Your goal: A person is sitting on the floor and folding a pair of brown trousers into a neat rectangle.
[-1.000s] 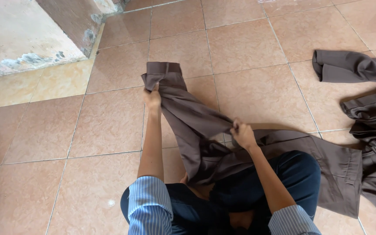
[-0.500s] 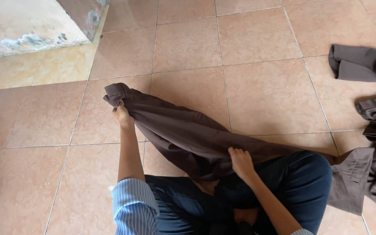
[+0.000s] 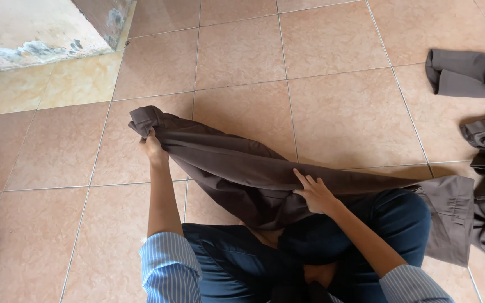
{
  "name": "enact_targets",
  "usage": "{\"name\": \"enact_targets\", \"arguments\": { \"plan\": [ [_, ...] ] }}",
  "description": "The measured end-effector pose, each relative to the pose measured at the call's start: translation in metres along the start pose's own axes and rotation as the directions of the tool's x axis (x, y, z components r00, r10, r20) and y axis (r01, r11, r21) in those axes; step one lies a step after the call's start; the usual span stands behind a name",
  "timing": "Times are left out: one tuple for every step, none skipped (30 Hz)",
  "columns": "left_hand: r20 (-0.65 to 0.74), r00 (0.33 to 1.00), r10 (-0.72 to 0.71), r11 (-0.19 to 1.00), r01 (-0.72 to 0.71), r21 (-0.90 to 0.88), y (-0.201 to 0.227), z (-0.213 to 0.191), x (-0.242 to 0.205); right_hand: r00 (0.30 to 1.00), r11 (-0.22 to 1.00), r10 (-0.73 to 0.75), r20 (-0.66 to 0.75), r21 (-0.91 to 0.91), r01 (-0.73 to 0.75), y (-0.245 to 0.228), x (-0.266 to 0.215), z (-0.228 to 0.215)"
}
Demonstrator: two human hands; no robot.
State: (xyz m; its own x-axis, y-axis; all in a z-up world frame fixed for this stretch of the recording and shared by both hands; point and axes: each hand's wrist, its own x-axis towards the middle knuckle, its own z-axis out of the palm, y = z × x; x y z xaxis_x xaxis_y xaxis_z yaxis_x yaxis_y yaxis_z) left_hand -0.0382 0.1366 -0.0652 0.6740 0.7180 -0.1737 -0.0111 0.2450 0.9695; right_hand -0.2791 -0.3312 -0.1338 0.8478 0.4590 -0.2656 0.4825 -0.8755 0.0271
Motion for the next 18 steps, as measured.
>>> {"name": "enact_targets", "arguments": {
  "plan": [
    [0.001, 1.0, 0.001, 1.0, -0.001, -0.001, 0.002, 0.001, 0.0, 1.0, 1.0, 0.001, -0.002, -0.001, -0.001, 0.005, 0.004, 0.008],
    [-0.001, 1.0, -0.01, 1.0, 0.01, -0.006, 0.003, 0.003, -0.001, 0.994, 0.999, 0.036, 0.103, 0.009, -0.037, 0.01, 0.009, 0.016],
    [-0.004, 1.0, -0.02, 1.0, 0.02, -0.009, 0.005, 0.003, -0.001, 0.976, 0.997, 0.069, 0.208, 0.018, -0.074, 0.013, 0.014, 0.025],
    [-0.005, 1.0, -0.019, 1.0, 0.019, -0.008, 0.005, 0.001, 0.006, 0.976, 0.997, 0.068, 0.207, 0.02, -0.073, 0.023, 0.016, 0.04],
    [-0.011, 1.0, -0.008, 1.0, 0.008, -0.026, 0.004, -0.001, 0.013, 0.964, 0.994, 0.103, 0.247, 0.007, -0.108, 0.033, 0.017, 0.056],
    [-0.018, 1.0, 0.002, 0.999, -0.003, -0.045, 0.003, -0.002, 0.02, 0.948, 0.99, 0.138, 0.285, -0.006, -0.142, 0.043, 0.018, 0.072],
    [-0.017, 1.0, 0.003, 0.999, -0.004, -0.047, 0.007, -0.005, 0.019, 0.949, 0.99, 0.139, 0.283, -0.007, -0.143, 0.05, 0.008, 0.069],
    [-0.016, 1.0, 0.008, 0.998, -0.009, -0.056, 0.011, -0.007, 0.018, 0.966, 0.981, 0.159, 0.206, 0.073, -0.177, 0.057, -0.002, 0.065],
    [-0.016, 1.0, 0.016, 0.998, -0.017, -0.068, 0.017, -0.009, 0.018, 0.975, 0.967, 0.183, 0.125, 0.155, -0.201, 0.065, -0.009, 0.06],
    [-0.016, 1.0, 0.021, 0.997, -0.022, -0.073, 0.019, -0.012, 0.023, 0.976, 0.968, 0.183, 0.118, 0.152, -0.2, 0.076, -0.023, 0.042],
    [-0.019, 0.999, 0.043, 0.995, -0.045, -0.087, 0.019, -0.015, 0.028, 0.943, 0.927, 0.331, 0.037, 0.173, -0.332, 0.087, -0.039, 0.026],
    [-0.023, 0.998, 0.066, 0.993, -0.068, -0.101, 0.019, -0.019, 0.032, 0.881, 0.867, 0.471, -0.042, 0.205, -0.453, 0.098, -0.055, 0.009],
    [-0.025, 0.997, 0.066, 0.992, -0.069, -0.104, 0.018, -0.023, 0.04, 0.882, 0.869, 0.469, -0.044, 0.204, -0.451, 0.113, -0.072, -0.001],
    [0.009, 1.0, 0.002, 0.991, -0.001, -0.134, 0.017, -0.028, 0.048, 0.818, 0.87, 0.492, -0.297, 0.189, -0.454, 0.129, -0.089, -0.01],
    [0.047, 0.997, -0.06, 0.985, 0.067, -0.16, 0.016, -0.034, 0.056, 0.7, 0.87, 0.478, -0.53, 0.176, -0.46, 0.143, -0.106, -0.019],
    [0.045, 0.997, -0.059, 0.985, 0.066, -0.162, 0.012, -0.033, 0.061, 0.701, 0.871, 0.476, -0.532, 0.176, -0.458, 0.15, -0.118, -0.042],
    [0.01, 0.996, -0.094, 0.983, 0.094, -0.155, 0.009, -0.031, 0.067, 0.614, 0.808, 0.585, -0.53, 0.318, -0.495, 0.158, -0.13, -0.064],
    [-0.025, 0.991, -0.128, 0.981, 0.123, -0.15, 0.005, -0.029, 0.072, 0.52, 0.727, 0.686, -0.509, 0.456, -0.514, 0.166, -0.142, -0.087]
  ]
}}
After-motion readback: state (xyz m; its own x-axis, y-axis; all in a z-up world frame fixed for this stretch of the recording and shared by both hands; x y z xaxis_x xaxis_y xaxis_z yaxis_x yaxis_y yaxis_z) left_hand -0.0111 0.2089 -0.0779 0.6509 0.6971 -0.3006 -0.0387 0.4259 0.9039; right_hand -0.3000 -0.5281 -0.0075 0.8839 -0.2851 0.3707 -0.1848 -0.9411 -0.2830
